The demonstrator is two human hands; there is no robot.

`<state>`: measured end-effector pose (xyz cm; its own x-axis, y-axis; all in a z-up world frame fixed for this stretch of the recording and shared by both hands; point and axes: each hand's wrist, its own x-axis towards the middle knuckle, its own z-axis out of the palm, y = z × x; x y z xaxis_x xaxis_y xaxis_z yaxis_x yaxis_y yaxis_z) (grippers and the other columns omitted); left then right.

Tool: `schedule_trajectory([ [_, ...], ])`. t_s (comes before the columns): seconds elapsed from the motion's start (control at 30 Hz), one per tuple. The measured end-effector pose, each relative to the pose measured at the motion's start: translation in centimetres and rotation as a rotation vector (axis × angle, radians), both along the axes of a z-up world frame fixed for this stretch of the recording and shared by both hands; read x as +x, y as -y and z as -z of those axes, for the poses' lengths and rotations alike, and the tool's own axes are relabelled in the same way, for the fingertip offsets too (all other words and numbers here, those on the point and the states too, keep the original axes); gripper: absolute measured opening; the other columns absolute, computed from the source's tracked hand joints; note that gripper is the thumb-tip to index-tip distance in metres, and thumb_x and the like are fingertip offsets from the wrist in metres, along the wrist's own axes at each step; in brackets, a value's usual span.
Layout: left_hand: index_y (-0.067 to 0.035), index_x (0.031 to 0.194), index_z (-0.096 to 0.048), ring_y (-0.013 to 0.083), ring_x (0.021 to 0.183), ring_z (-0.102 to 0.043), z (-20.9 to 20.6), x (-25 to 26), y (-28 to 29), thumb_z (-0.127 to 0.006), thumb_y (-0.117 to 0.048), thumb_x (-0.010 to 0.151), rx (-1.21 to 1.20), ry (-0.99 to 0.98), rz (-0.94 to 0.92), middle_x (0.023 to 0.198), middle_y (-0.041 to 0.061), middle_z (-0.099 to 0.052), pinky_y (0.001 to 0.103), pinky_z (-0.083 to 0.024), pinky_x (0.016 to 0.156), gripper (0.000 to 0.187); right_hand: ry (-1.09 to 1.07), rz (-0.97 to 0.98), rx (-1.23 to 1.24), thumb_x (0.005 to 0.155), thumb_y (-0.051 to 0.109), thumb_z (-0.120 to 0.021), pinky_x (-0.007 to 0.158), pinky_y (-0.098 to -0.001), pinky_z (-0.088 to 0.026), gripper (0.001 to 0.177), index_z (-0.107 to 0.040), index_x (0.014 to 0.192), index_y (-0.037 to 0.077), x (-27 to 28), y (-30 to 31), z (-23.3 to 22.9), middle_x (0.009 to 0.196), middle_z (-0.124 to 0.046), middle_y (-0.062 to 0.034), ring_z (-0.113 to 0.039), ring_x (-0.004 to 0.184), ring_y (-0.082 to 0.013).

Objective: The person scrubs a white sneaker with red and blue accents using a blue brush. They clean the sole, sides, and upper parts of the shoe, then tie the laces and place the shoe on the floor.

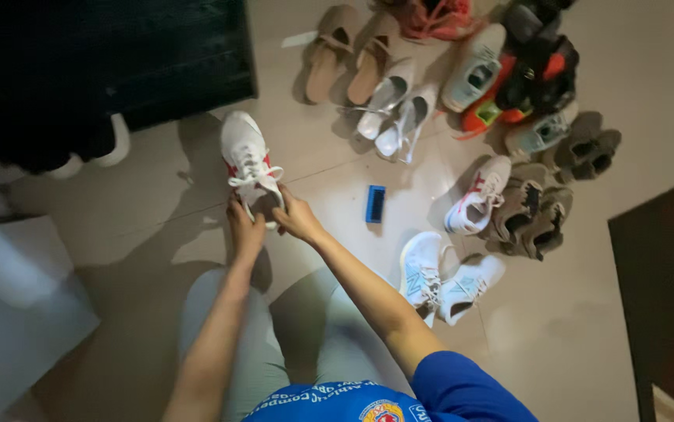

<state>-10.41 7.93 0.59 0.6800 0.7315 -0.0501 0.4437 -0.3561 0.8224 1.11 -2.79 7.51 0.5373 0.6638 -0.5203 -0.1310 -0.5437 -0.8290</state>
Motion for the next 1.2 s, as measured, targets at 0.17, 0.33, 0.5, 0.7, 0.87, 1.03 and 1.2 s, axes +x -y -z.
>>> schedule_trajectory([
  [0.17,0.006,0.156,-0.027,0.0513,0.142,-0.038,-0.8,-1.2,-4.7,-0.058,0.0,0.084,-0.061,0.053,-0.076,0.153,0.035,-0.038,0.054,-0.031,0.12,0.079,0.031,-0.073,0.098,0.088,0.013,-0.056,0.058,-0.0357,-0.061,0.073,-0.033,0.157,0.007,-0.2,-5.5,-0.8,0.09,-0.074,-0.0217,-0.073,0.059,-0.0237],
  [0.33,-0.001,0.157,-0.016,0.0483,0.136,-0.039,-1.7,-1.7,-8.4,-0.056,-0.004,0.085,-0.273,-0.104,-0.182,0.151,0.032,-0.031,0.051,-0.038,0.109,0.083,0.025,-0.119,0.06,0.089,0.014,-0.055,0.057,-0.0353,-0.061,0.074,-0.03,0.158,0.011,-0.7,-9.6,-1.1,0.09,-0.072,-0.0178,-0.074,0.058,-0.0224],
  [0.5,-0.005,0.158,-0.028,0.048,0.14,-0.043,-1.7,-1.6,-11.3,-0.054,0.0,0.086,-0.167,-0.013,-0.16,0.15,0.03,-0.042,0.053,-0.038,0.117,0.076,-0.007,-0.108,0.081,0.09,0.012,-0.055,0.056,-0.037,-0.061,0.071,-0.032,0.157,0.011,-0.6,-12.7,-0.9,0.084,-0.073,-0.0205,-0.073,0.057,-0.0236],
  [0.7,-0.008,0.159,-0.018,0.0444,0.137,-0.041,-0.5,-1.2,-14.0,-0.052,-0.008,0.089,-0.364,-0.115,-0.214,0.148,0.03,-0.033,0.048,-0.045,0.105,0.078,0.009,-0.132,0.032,0.096,0.016,-0.055,0.055,-0.0345,-0.063,0.069,-0.027,0.158,0.01,0.0,-15.8,-0.3,0.09,-0.074,-0.0186,-0.075,0.059,-0.0222],
  [0.87,-0.002,0.157,-0.028,0.0466,0.137,-0.045,1.7,-0.3,-16.3,-0.06,-0.009,0.09,-0.146,0.003,-0.231,0.151,0.03,-0.041,0.051,-0.042,0.111,0.075,-0.015,-0.071,0.078,0.091,0.015,-0.059,0.053,-0.0355,-0.062,0.072,-0.033,0.157,0.008,0.5,-18.2,0.0,0.096,-0.074,-0.0226,-0.074,0.057,-0.0248],
  [1.03,-0.004,0.158,-0.035,0.0415,0.138,-0.049,0.5,-0.1,-17.4,-0.061,-0.025,0.1,-0.187,0.005,-0.233,0.149,0.027,-0.045,0.049,-0.043,0.113,0.068,0.004,-0.061,0.099,0.091,0.018,-0.062,0.053,-0.0346,-0.063,0.072,-0.033,0.156,0.007,1.3,-20.2,0.8,0.1,-0.075,-0.021,-0.076,0.059,-0.0238],
  [1.2,-0.002,0.151,-0.042,0.0369,0.134,-0.051,-3.7,-0.2,-16.4,-0.066,-0.049,0.098,-0.27,0.203,-0.238,0.146,0.025,-0.045,0.045,-0.051,0.104,0.075,0.029,-0.072,0.066,0.093,0.019,-0.064,0.055,-0.035,-0.063,0.07,-0.036,0.156,0.008,2.4,-21.9,1.2,0.094,-0.076,-0.0236,-0.076,0.059,-0.0242],
])
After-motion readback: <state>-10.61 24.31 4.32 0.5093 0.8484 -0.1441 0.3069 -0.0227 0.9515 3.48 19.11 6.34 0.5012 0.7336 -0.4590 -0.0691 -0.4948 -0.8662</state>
